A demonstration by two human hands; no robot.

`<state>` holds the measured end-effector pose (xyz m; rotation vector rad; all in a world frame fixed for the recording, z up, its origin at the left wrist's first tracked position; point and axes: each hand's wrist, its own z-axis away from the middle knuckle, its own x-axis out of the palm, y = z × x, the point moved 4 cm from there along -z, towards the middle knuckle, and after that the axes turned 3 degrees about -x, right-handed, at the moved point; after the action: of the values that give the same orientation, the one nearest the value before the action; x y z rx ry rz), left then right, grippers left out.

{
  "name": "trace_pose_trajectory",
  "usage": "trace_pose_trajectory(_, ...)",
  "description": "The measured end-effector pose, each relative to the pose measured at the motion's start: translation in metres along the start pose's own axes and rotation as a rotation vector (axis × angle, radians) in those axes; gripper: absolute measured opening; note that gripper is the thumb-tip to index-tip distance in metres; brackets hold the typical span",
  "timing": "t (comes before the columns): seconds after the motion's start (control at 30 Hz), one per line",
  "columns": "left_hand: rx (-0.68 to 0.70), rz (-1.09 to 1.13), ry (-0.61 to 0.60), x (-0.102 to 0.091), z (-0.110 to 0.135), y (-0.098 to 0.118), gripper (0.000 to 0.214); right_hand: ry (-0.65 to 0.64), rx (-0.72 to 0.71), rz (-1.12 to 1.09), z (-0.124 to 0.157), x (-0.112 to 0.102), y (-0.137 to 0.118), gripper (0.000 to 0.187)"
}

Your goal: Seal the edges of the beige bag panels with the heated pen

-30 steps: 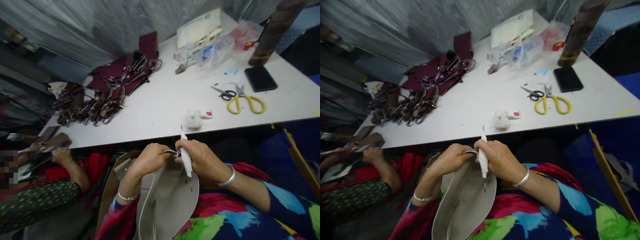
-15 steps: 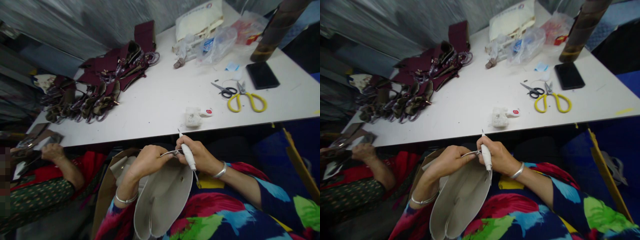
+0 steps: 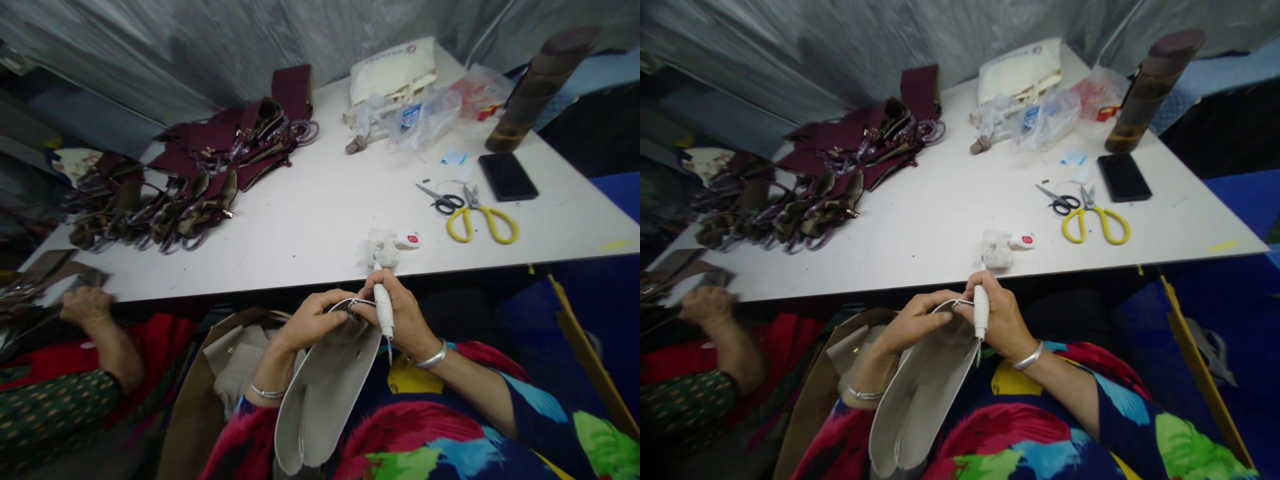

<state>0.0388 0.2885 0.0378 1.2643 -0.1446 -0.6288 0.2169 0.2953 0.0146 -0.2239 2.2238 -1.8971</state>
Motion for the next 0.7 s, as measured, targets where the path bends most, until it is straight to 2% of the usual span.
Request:
trace_pose_trajectory(0.1, -0.014, 0.217, 0.065, 0.008, -0.004, -0.016, 0.04, 0.027, -0.019, 0.065, 0.001, -0.002, 0.0, 0.025)
trace_pose_trajectory(0.27, -0.104, 0.387, 0.335, 0.019, -0.008, -0.033, 0.036, 0.035, -0.069, 0.123, 0.004, -0.002, 0.001, 0.017)
trace_pose_trajectory(0.33, -0.105, 0.363, 0.401, 0.022, -0.009, -0.033, 0.031, 0.041, -0.081, 0.138, 0.005, -0.003, 0.004, 0.016)
trace_pose_trajectory(0.5, -0.015, 0.115, 0.491, 0.024, -0.005, -0.024, 0.019, 0.034, -0.096, 0.109, 0.008, -0.001, 0.003, 0.018)
trace_pose_trajectory(0.6, -0.023, 0.102, 0.581, 0.011, 0.012, -0.025, 0.021, 0.048, -0.125, 0.02, 0.011, -0.005, -0.004, 0.019)
trace_pose_trajectory(0.7, -0.071, 0.309, 0.767, -0.032, 0.048, -0.033, 0.027, 0.163, -0.149, -0.075, 0.014, -0.026, -0.01, 0.021)
